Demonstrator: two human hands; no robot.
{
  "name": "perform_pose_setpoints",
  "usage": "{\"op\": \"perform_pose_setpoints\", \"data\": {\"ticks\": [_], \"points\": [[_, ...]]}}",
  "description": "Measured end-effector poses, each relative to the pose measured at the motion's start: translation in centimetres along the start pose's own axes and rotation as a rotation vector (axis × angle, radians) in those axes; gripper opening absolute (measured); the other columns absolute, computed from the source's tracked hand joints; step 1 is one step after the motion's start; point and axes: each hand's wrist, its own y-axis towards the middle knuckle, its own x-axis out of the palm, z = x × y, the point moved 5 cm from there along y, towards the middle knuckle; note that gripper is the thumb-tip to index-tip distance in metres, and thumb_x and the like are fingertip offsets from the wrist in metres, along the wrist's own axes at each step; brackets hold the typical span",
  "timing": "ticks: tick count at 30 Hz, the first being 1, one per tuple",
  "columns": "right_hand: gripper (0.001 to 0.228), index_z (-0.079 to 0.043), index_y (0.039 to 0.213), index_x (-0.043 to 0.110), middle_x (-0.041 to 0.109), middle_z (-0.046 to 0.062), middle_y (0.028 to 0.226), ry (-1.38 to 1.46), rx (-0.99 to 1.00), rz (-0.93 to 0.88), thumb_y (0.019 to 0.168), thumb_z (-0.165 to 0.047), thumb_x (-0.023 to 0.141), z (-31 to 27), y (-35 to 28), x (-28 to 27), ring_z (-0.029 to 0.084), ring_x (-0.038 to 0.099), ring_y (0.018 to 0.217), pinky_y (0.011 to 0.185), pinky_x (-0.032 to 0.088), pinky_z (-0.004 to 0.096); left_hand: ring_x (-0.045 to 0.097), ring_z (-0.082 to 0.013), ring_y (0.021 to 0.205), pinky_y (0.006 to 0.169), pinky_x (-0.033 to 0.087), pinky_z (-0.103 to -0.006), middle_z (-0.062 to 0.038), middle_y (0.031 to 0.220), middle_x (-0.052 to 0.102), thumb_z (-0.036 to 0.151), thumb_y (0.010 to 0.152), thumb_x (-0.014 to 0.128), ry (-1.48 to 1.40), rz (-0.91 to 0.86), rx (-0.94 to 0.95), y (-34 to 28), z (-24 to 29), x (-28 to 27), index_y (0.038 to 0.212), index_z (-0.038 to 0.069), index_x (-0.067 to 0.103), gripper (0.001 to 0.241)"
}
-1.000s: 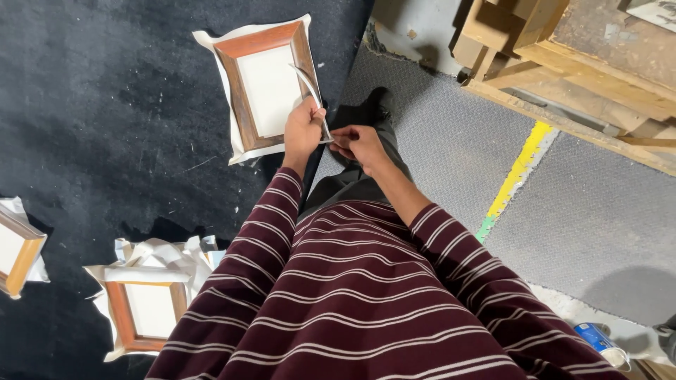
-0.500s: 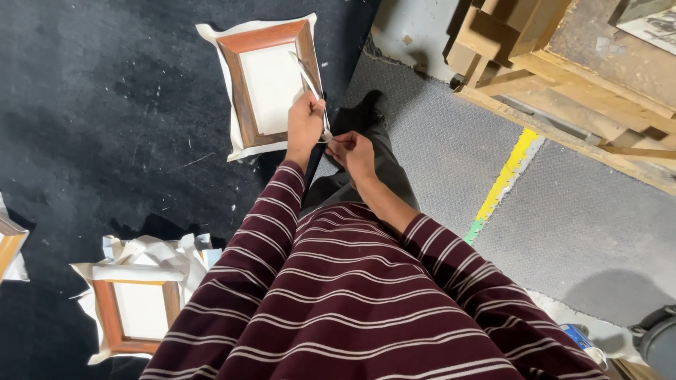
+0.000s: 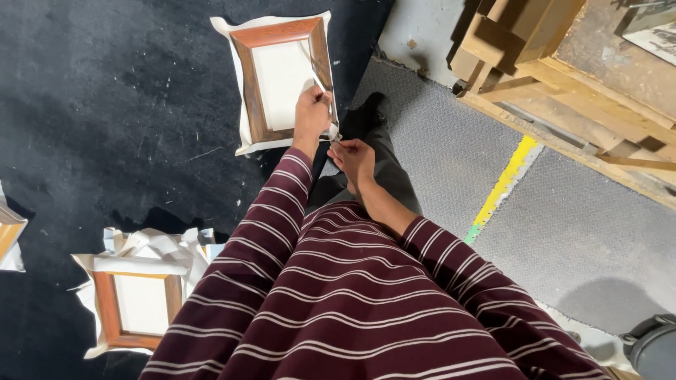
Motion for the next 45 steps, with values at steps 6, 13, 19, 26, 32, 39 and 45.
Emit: {"op": "perform_pose_setpoints", "data": {"ticks": [6,13,19,26,32,39,45], "points": [[0.028,0.004,0.109,0.069,0.074,0.027,0.1,0.075,0.106,0.037,0.088,-0.012,0.08,0.1,0.1,0.6,0.035,0.076,0.098,0.088,0.061,0.037,0.061,-0.013,0.045,0.038,0.054,-0.0244,-0.005,0.068,0.055,0.018,0.1,0.055,-0.048,-0.007,-0.028,0.6,0.1,0.0,0.082,0.01,0.063,0.022],[0.024,0.0,0.105,0.071,0.075,0.021,0.1,0.068,0.123,0.059,0.088,-0.013,0.082,-1.2,-1.1,1.1,0.03,0.077,0.098,0.089,0.06,0.035,0.056,-0.0114,0.047,0.041,0.05,-0.0235,-0.005,0.067,0.052,0.019,0.1,0.051,0.028,-0.032,-0.056,-0.1,1.6,-0.3,0.089,0.008,0.064,0.021],[0.007,-0.002,0.092,0.071,0.077,0.014,0.095,0.099,0.19,0.087,0.09,-0.006,0.077,-2.4,-2.9,2.3,0.019,0.076,0.092,0.084,0.064,0.024,0.037,-0.01,0.05,0.044,0.029,-0.0269,0.003,0.065,0.036,0.017,0.104,0.047,-0.005,-0.11,-0.145,-1.9,3.9,-0.6,0.087,0.013,0.053,0.018],[0.008,-0.006,0.087,0.069,0.078,0.013,0.093,0.114,0.153,0.109,0.09,-0.006,0.077,-1.9,-2.4,2.6,0.019,0.077,0.09,0.083,0.063,0.025,0.035,-0.0089,0.048,0.04,0.022,-0.0228,-0.001,0.072,0.047,0.017,0.103,0.045,-0.091,-0.134,-0.224,-1.7,3.9,-0.7,0.097,0.009,0.057,0.016],[0.009,-0.003,0.09,0.069,0.077,0.014,0.089,0.101,0.162,0.087,0.09,-0.006,0.078,-2.8,-2.7,2.6,0.02,0.077,0.088,0.083,0.065,0.025,0.033,-0.0088,0.046,0.039,0.022,-0.0226,0.0,0.066,0.042,0.011,0.1,0.049,-0.175,-0.16,-0.202,0.6,2.1,-0.2,0.088,0.008,0.056,0.014],[0.012,-0.007,0.088,0.064,0.074,0.01,0.084,0.095,0.138,0.078,0.092,-0.003,0.074,-2.8,-1.9,2.1,0.015,0.075,0.083,0.072,0.062,0.02,0.055,-0.0341,0.101,0.085,0.048,-0.0436,-0.016,0.114,0.051,-0.018,0.072,0.06,0.749,0.243,0.919,0.4,12.0,-4.1,0.118,0.002,0.051,0.051],[0.009,-0.008,0.093,0.063,0.072,0.006,0.085,-0.019,0.083,0.095,0.093,-0.007,0.072,-6.5,-1.1,2.0,0.013,0.071,0.083,0.073,0.058,0.023,0.065,-0.0404,0.095,0.079,0.056,-0.054,-0.015,0.11,0.06,0.037,0.096,0.078,1.512,0.166,0.882,10.3,13.6,-9.0,0.119,0.008,0.064,0.04]]}}
